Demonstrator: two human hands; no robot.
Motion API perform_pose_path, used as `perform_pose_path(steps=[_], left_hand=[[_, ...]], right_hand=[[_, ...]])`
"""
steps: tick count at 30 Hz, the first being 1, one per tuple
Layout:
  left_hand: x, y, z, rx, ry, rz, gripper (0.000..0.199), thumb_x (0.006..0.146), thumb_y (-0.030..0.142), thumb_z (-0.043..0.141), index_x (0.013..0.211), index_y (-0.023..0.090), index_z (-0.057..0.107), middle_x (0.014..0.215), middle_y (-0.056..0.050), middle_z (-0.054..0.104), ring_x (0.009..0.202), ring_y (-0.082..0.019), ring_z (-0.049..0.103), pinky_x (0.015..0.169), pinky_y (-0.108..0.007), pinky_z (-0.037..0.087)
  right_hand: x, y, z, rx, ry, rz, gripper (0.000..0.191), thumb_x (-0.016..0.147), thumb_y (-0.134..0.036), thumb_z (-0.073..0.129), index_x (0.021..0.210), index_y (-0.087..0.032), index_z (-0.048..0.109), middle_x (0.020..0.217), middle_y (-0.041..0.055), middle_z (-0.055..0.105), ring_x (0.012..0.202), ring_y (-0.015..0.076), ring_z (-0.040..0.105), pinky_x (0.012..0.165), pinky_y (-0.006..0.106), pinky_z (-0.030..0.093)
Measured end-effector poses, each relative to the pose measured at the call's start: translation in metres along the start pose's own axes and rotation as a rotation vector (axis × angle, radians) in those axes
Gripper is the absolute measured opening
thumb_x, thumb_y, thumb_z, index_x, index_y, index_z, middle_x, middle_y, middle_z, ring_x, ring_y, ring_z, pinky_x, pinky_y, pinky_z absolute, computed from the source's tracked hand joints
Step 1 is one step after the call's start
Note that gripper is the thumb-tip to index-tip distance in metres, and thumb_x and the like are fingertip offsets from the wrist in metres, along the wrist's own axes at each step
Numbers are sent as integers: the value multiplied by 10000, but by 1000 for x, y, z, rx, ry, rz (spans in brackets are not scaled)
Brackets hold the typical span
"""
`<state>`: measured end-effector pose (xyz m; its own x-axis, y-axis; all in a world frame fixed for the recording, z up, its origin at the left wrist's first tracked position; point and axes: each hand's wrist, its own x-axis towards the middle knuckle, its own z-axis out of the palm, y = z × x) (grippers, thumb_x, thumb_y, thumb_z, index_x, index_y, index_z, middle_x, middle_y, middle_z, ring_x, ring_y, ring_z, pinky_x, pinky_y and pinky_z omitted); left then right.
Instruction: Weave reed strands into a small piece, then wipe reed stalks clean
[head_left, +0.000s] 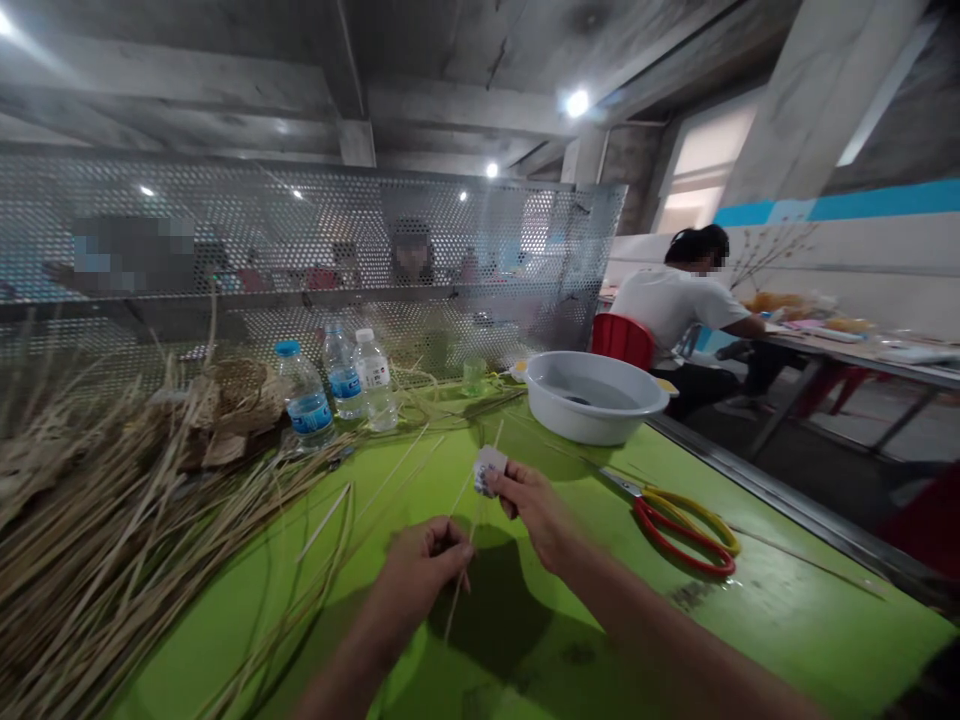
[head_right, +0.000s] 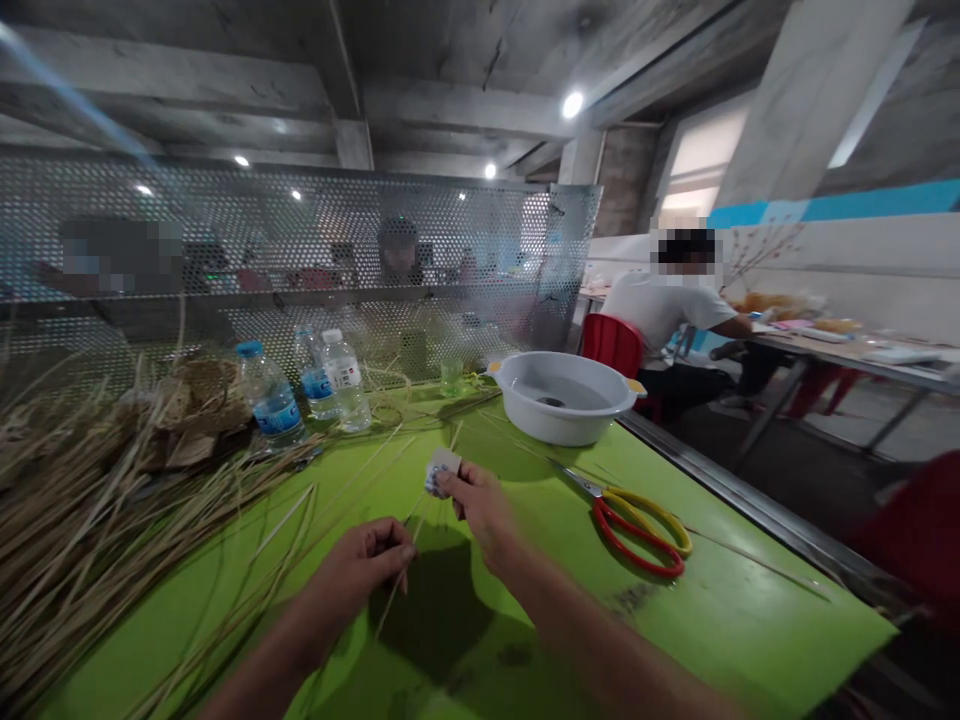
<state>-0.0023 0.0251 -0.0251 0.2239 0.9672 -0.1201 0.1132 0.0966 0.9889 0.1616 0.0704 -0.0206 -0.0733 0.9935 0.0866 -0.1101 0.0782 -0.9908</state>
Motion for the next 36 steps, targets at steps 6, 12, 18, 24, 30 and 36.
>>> perform_pose_path(steps=[6, 12, 18, 24, 30, 36], left_hand=[[-1, 5, -1, 37, 28, 37, 247, 719, 404, 660, 702, 169, 585, 555, 14, 596, 540, -127, 509, 577, -250, 367], [-1, 3, 1, 30, 18, 23, 260, 699, 419, 676, 689, 173, 592, 537, 18, 579, 518, -126, 501, 570, -252, 367], [-1, 2, -1, 26, 10, 38, 259, 710, 419, 673, 687, 177, 581, 548, 18, 576, 530, -131, 511, 574, -253, 369], [-1, 2, -3, 4, -12, 38, 267, 720, 419, 678, 680, 173, 582, 546, 28, 544, 526, -120, 477, 577, -251, 349], [-6, 12, -3, -125, -9, 12, 321, 747, 478, 683, 736, 167, 607, 558, 16, 561, 544, -114, 462, 587, -233, 328], [-8, 14, 2, -272, -33, -32, 322, 744, 465, 715, 756, 161, 608, 572, 23, 534, 556, -98, 430, 575, -213, 302]], right_hand=[[-3, 1, 4, -17, -134, 60, 297, 670, -467, 713, 704, -180, 645, 591, -27, 536, 499, 94, 309, 478, 252, 212], [1, -2, -1, 19, -13, 3, 307, 677, -480, 707, 674, -190, 608, 556, -47, 466, 485, 92, 277, 478, 264, 185], [1, 1, 1, 4, -54, 31, 304, 661, -474, 731, 685, -186, 638, 556, -42, 499, 484, 92, 298, 477, 262, 194], [15, -7, -16, 117, 139, -51, 312, 670, -465, 740, 692, -175, 628, 560, -42, 491, 485, 87, 308, 487, 262, 192], [14, -4, -16, 145, 166, -55, 327, 689, -488, 733, 713, -181, 624, 555, -48, 456, 496, 97, 306, 496, 266, 193], [-2, -3, 4, 113, -89, 2, 350, 695, -535, 721, 719, -189, 665, 618, -23, 528, 496, 95, 302, 483, 264, 202]])
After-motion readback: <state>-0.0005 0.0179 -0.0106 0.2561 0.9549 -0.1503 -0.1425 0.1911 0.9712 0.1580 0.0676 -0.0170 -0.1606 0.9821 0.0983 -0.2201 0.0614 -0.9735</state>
